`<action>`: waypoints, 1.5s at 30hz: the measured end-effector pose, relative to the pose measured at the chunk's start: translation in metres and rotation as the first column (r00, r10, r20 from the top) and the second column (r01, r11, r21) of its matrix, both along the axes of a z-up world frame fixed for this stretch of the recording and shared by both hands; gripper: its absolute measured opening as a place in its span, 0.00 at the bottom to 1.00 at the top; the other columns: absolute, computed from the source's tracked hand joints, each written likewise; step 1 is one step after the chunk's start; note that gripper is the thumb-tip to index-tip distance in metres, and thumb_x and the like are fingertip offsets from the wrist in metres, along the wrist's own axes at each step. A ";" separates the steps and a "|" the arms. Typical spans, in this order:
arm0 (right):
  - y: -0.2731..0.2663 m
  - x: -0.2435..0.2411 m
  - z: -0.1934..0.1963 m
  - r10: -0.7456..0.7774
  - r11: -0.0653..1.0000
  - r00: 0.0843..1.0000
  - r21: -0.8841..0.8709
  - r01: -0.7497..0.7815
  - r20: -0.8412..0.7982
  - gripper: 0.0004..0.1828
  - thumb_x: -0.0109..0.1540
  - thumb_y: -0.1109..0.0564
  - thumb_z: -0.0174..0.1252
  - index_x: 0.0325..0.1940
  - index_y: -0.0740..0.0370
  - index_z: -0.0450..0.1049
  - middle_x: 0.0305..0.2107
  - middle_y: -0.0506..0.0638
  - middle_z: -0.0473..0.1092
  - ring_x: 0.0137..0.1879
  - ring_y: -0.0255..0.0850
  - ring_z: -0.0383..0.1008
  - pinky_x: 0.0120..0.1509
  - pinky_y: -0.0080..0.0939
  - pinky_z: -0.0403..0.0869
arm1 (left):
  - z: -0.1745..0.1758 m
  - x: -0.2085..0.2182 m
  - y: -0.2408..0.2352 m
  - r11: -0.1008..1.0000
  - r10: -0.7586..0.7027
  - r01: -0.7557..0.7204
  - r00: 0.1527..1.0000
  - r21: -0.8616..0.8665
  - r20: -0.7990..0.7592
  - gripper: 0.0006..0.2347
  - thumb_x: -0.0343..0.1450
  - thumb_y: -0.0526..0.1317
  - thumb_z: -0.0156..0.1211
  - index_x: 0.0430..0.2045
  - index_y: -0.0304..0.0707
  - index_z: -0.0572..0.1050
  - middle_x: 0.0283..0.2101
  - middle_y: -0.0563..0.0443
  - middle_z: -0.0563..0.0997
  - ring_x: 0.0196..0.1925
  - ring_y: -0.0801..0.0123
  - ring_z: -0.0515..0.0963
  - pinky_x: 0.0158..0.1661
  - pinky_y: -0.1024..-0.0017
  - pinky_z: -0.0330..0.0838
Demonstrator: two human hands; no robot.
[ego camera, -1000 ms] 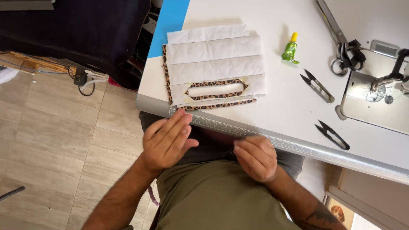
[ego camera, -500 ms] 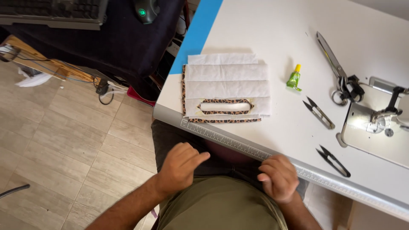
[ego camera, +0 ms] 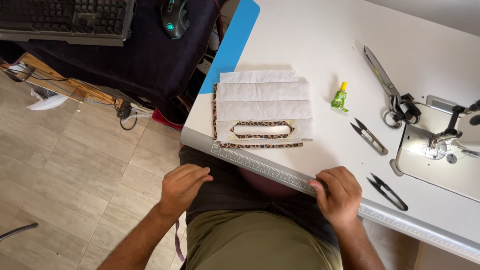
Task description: The person is finishing the edges of a quilted fabric assembly by trimming excess padding with scissors, applying glue to the borders, and folding the fabric edges over to create a clean finish.
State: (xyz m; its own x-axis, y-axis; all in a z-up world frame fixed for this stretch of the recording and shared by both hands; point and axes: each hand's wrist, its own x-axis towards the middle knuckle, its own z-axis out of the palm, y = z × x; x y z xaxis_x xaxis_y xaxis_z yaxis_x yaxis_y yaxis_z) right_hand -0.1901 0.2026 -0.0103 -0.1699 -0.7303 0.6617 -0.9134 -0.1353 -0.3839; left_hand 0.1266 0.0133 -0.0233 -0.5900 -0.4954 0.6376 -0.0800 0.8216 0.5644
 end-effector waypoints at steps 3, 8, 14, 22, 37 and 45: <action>0.000 0.000 0.000 -0.006 1.000 1.000 0.018 0.007 -0.019 0.18 0.66 0.50 0.58 0.30 0.68 0.73 0.25 0.54 0.72 0.30 0.47 0.70 0.34 0.43 0.69 | 0.017 -0.006 0.005 1.000 0.023 -0.024 0.998 -0.017 -0.054 0.08 0.61 0.27 0.76 0.28 0.26 0.80 0.28 0.44 0.83 0.30 0.63 0.83 0.36 0.73 0.84; 0.000 -0.010 -0.019 0.032 0.996 0.997 -0.086 -0.027 0.064 0.14 0.63 0.54 0.66 0.30 0.67 0.77 0.21 0.55 0.72 0.25 0.53 0.73 0.30 0.47 0.73 | 0.017 -0.012 0.003 0.996 0.058 -0.051 0.993 0.067 -0.107 0.04 0.65 0.26 0.69 0.29 0.31 0.85 0.28 0.49 0.86 0.27 0.63 0.85 0.29 0.68 0.81; 0.000 -0.009 -0.020 0.017 0.997 0.998 -0.078 -0.012 0.058 0.13 0.63 0.54 0.67 0.30 0.66 0.77 0.21 0.54 0.72 0.26 0.53 0.73 0.31 0.47 0.73 | -0.007 -0.010 0.003 0.985 0.060 -0.035 0.987 0.171 -0.148 0.08 0.74 0.27 0.54 0.31 0.30 0.83 0.22 0.48 0.78 0.21 0.60 0.75 0.23 0.66 0.73; -0.003 -0.004 -0.014 -0.025 0.998 0.999 -0.050 0.027 0.039 0.13 0.63 0.53 0.67 0.33 0.67 0.78 0.24 0.55 0.74 0.29 0.54 0.75 0.34 0.49 0.75 | 0.016 -0.031 0.005 0.995 0.091 -0.086 0.991 0.052 -0.095 0.06 0.69 0.32 0.68 0.37 0.32 0.83 0.30 0.49 0.80 0.26 0.61 0.79 0.28 0.66 0.76; -0.028 -0.025 0.023 -0.050 0.998 0.998 0.046 0.051 -0.031 0.26 0.65 0.51 0.64 0.57 0.77 0.74 0.50 0.67 0.76 0.56 0.64 0.77 0.56 0.58 0.73 | 0.026 -0.098 0.013 0.966 -0.236 0.256 0.931 0.039 -0.278 0.05 0.72 0.29 0.60 0.32 0.31 0.83 0.26 0.49 0.82 0.22 0.62 0.78 0.23 0.69 0.75; -0.005 -0.030 0.000 -0.135 0.990 0.990 0.045 0.133 0.037 0.22 0.63 0.51 0.66 0.55 0.71 0.78 0.44 0.59 0.79 0.52 0.59 0.80 0.53 0.54 0.75 | 0.004 -0.132 0.028 0.933 -0.314 0.352 0.898 0.079 -0.308 0.14 0.74 0.49 0.60 0.32 0.34 0.82 0.16 0.58 0.66 0.17 0.69 0.66 0.21 0.73 0.66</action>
